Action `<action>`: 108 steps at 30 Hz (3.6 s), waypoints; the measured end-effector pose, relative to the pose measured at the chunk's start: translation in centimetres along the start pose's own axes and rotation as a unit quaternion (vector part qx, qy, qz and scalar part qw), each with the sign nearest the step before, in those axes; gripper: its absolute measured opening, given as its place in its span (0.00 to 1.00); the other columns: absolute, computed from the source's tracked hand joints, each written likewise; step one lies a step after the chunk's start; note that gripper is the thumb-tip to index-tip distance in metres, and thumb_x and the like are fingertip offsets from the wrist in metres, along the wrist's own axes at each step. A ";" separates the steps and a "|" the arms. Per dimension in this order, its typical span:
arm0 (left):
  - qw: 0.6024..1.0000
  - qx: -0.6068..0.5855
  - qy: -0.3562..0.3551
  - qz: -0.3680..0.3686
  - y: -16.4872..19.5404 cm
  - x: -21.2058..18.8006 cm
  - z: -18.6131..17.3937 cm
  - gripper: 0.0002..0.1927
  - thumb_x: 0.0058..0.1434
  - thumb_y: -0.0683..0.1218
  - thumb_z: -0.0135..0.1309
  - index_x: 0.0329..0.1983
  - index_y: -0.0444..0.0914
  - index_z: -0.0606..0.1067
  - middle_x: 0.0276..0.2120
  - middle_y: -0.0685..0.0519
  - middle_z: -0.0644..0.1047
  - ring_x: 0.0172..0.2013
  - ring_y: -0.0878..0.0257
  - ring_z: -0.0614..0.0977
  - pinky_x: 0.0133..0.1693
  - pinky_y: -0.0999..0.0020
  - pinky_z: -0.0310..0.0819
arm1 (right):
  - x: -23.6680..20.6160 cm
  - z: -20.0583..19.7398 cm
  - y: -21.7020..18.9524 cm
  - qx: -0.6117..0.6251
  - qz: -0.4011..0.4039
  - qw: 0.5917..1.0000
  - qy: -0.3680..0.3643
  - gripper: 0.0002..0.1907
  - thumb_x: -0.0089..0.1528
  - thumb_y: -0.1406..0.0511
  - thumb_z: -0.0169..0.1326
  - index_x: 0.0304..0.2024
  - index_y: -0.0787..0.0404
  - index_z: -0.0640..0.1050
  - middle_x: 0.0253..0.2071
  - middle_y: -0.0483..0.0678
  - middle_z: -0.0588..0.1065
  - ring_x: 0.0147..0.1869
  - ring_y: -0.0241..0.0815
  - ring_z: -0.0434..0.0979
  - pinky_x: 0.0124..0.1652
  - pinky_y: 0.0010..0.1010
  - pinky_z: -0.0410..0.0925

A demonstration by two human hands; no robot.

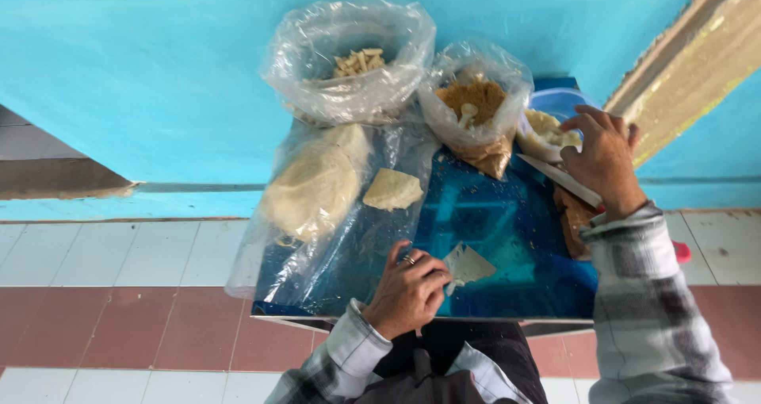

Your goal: The person pinches off small pieces of dough and shapes and folds them by hand at a small table, placing finished pieces into a plastic-lined container. They occasionally scoop a brown powdery ingredient from a bag with a spoon and handle a knife resting on a wooden board.

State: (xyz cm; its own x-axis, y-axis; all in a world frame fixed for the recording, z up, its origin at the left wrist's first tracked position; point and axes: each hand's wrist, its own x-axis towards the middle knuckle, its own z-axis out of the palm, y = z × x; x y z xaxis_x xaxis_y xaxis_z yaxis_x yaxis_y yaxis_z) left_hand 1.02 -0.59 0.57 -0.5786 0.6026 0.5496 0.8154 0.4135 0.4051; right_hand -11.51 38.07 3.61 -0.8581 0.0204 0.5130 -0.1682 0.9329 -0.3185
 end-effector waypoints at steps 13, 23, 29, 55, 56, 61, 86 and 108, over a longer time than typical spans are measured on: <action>0.998 0.006 -0.014 -0.062 1.1 0.4 1.0 0.08 0.60 0.48 0.63 0.41 0.42 0.82 0.43 0.57 0.77 0.47 0.59 0.77 0.58 0.50 0.58 | -15.0 0.1 -15.8 0.200 -0.056 0.973 -0.104 0.16 0.57 0.74 0.56 0.47 0.56 0.81 0.52 0.49 0.79 0.55 0.50 0.79 0.52 0.39 0.70; 0.999 0.025 0.007 -0.046 1.2 0.0 1.6 0.08 0.60 0.47 0.62 0.42 0.44 0.82 0.46 0.58 0.79 0.49 0.59 0.77 0.62 0.45 0.55 | -14.8 -3.1 -16.0 -0.179 -0.268 0.939 -0.122 0.29 0.53 0.67 0.52 0.59 0.55 0.77 0.64 0.47 0.70 0.60 0.49 0.72 0.54 0.44 0.66; 0.999 0.017 0.006 -0.047 1.2 0.0 1.6 0.08 0.59 0.46 0.62 0.41 0.44 0.83 0.47 0.58 0.79 0.49 0.59 0.77 0.61 0.45 0.56 | -13.8 -2.5 -16.2 -0.062 -0.227 0.966 -0.106 0.28 0.53 0.69 0.54 0.56 0.46 0.79 0.63 0.45 0.72 0.58 0.47 0.73 0.48 0.40 0.65; 0.998 0.002 0.008 -0.057 1.5 0.0 1.2 0.06 0.59 0.43 0.61 0.39 0.42 0.82 0.45 0.56 0.79 0.49 0.57 0.77 0.62 0.43 0.57 | -12.4 -1.7 -16.4 0.012 -0.147 0.986 -0.077 0.08 0.53 0.63 0.64 0.36 0.52 0.84 0.50 0.45 0.78 0.49 0.46 0.76 0.43 0.38 0.68; 0.999 -0.001 0.011 -0.054 1.5 0.0 1.2 0.06 0.59 0.43 0.61 0.39 0.42 0.82 0.45 0.55 0.79 0.49 0.57 0.77 0.62 0.43 0.57 | -12.4 -1.7 -16.1 0.041 -0.108 0.990 -0.085 0.07 0.54 0.63 0.66 0.35 0.53 0.85 0.49 0.45 0.78 0.47 0.46 0.76 0.43 0.38 0.68; 0.998 -0.014 0.013 -0.052 1.5 0.0 1.3 0.06 0.59 0.43 0.61 0.39 0.42 0.82 0.45 0.56 0.80 0.48 0.58 0.78 0.61 0.43 0.57 | -12.1 -1.7 -14.4 0.191 0.004 0.981 -0.028 0.07 0.59 0.68 0.64 0.40 0.59 0.84 0.50 0.49 0.78 0.52 0.45 0.79 0.47 0.32 0.72; 0.998 -0.037 0.015 -0.051 1.3 -0.2 1.3 0.06 0.60 0.42 0.59 0.40 0.41 0.81 0.45 0.54 0.80 0.49 0.56 0.78 0.65 0.38 0.53 | -6.8 -3.5 -7.4 0.005 -0.088 0.996 -0.018 0.24 0.58 0.75 0.49 0.53 0.51 0.82 0.64 0.51 0.74 0.63 0.55 0.71 0.62 0.48 0.64; 0.998 -0.029 0.017 -0.055 1.3 0.0 1.2 0.05 0.58 0.41 0.60 0.37 0.41 0.82 0.44 0.53 0.80 0.47 0.56 0.79 0.63 0.39 0.54 | -5.1 -5.0 -11.9 0.017 -0.140 0.989 0.039 0.17 0.62 0.70 0.59 0.54 0.57 0.82 0.59 0.51 0.77 0.57 0.50 0.76 0.56 0.44 0.67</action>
State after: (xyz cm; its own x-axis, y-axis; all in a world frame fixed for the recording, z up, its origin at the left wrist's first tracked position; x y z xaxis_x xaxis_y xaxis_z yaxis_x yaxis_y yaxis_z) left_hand 2.04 0.76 0.22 -0.6662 0.5314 0.5232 0.7447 0.4360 0.5054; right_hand -2.64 28.64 8.79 -0.7359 -0.2088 0.6441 -0.4121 0.8929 -0.1814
